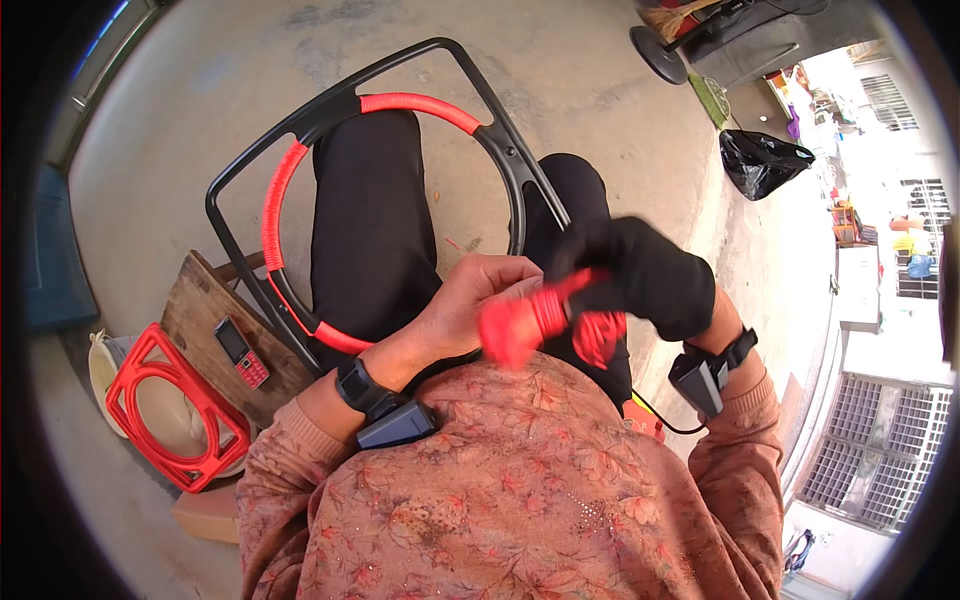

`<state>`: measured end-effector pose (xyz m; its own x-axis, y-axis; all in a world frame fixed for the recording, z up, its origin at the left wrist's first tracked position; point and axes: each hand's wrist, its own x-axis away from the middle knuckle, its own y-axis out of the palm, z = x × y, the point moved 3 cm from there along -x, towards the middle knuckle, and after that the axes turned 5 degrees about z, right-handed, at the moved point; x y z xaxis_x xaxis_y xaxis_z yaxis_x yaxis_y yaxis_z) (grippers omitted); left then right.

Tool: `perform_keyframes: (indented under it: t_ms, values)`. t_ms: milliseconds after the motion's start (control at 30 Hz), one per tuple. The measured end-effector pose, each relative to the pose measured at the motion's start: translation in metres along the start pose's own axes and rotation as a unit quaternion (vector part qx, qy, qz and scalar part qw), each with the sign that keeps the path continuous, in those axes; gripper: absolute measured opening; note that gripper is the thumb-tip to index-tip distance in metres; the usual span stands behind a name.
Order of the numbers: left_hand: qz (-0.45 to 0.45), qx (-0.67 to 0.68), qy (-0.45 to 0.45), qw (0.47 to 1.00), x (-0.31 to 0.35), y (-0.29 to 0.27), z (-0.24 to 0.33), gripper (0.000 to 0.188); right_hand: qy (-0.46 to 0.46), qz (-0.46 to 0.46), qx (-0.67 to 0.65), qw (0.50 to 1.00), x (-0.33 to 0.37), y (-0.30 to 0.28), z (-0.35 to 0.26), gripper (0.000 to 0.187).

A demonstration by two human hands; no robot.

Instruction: Wrapping a red plastic cord around a black circular furniture frame component.

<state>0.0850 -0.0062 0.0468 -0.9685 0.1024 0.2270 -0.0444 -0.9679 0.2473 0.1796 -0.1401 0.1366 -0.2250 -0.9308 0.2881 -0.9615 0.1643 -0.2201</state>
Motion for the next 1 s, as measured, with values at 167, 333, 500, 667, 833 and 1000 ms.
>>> perform_keyframes:
  t_ms: [167, 333, 500, 667, 833, 1000]
  values:
    - [0.005, -0.039, 0.052, 0.998, 0.003, 0.000, 0.008, 0.026, 0.003, 0.280, 0.366, 0.887, 0.017, -0.035, 0.000, 0.018]
    - [0.018, -0.023, 0.046, 0.999, 0.002, -0.002, 0.004, 0.025, 0.024, -0.111, 0.096, 0.989, 0.011, -0.006, 0.003, 0.020]
    - [0.002, -0.032, -0.004, 0.999, 0.003, -0.002, 0.005, 0.024, -0.024, 0.237, 0.090, 0.967, -0.002, -0.010, 0.000, 0.023]
    - [0.019, -0.009, 0.025, 0.999, 0.003, -0.002, 0.008, 0.025, 0.057, 0.055, 0.303, 0.950, 0.019, -0.033, 0.007, 0.019]
    - [-0.025, 0.053, 0.052, 0.997, 0.007, -0.002, 0.007, 0.022, -0.036, 0.022, 0.039, 0.998, 0.000, -0.001, 0.004, 0.024]
    - [0.007, -0.047, 0.040, 0.998, 0.004, -0.003, 0.006, 0.021, -0.021, 0.293, 0.246, 0.924, -0.001, -0.027, -0.007, 0.021]
